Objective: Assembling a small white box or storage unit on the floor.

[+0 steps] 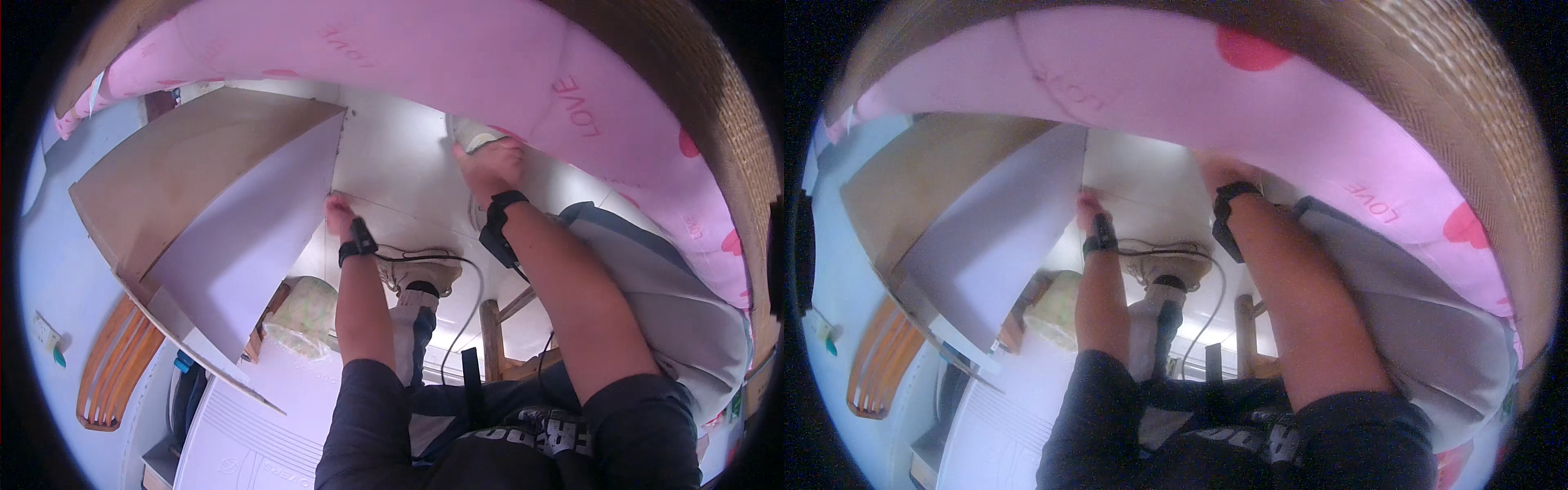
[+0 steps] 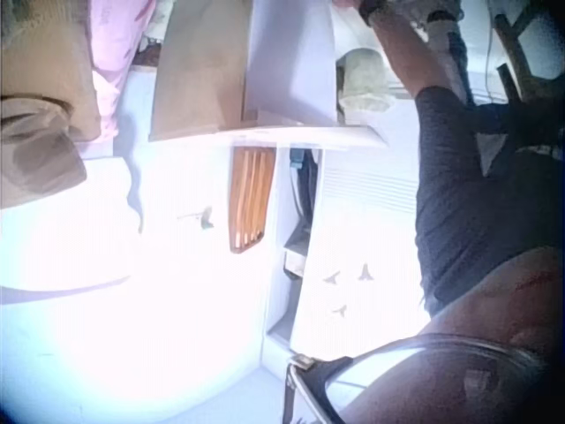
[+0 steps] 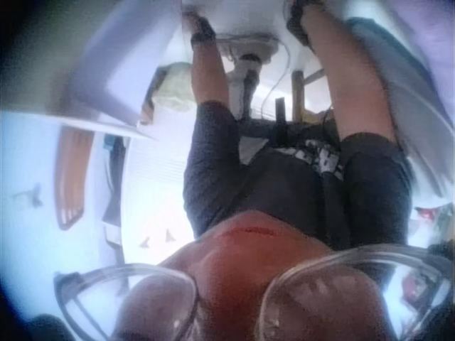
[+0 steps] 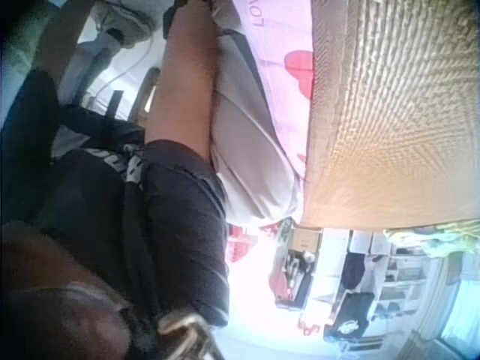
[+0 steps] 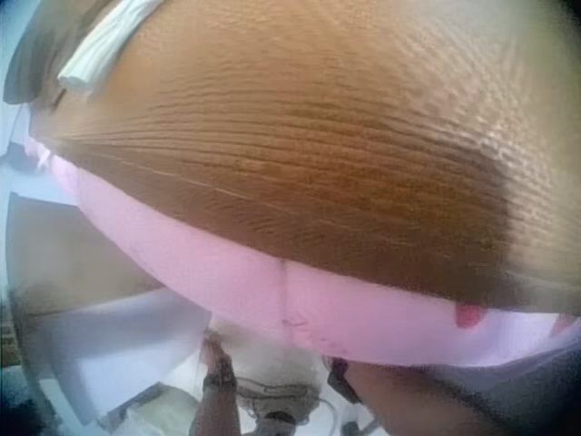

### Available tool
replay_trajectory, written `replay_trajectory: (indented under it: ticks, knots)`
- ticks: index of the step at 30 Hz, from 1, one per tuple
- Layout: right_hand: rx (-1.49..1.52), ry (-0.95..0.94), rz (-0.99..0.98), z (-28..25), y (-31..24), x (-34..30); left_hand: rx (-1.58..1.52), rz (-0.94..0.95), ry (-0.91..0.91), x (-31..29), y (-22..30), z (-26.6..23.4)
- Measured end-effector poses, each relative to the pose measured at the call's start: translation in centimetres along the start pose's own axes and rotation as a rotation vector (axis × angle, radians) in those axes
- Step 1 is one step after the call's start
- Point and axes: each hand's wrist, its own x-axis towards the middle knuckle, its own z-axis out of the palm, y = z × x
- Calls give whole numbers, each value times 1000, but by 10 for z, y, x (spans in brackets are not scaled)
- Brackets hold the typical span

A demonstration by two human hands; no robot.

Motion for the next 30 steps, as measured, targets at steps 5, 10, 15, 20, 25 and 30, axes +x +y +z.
replay_trajectory:
  ticks: [5, 10, 15, 20, 25, 30]
  knots:
    - [149, -70, 52, 0, 16, 8, -1546, -522, -198, -20, 28, 2]
    - [-3, -13, 101, 24, 34, 18, -1489, -510, -8, -32, 161, 37]
    - [47, -61, 134, 17, 24, 17, -1335, -676, 208, -28, 85, -5]
    - [90, -39, 92, 16, 23, 15, -1397, -757, 191, -42, 34, -15]
    - [55, -7, 120, 33, 28, 18, -1472, -682, 88, -19, 125, 35]
    - [90, 5, 68, 33, 25, 16, -1009, -55, 71, -6, 109, 42]
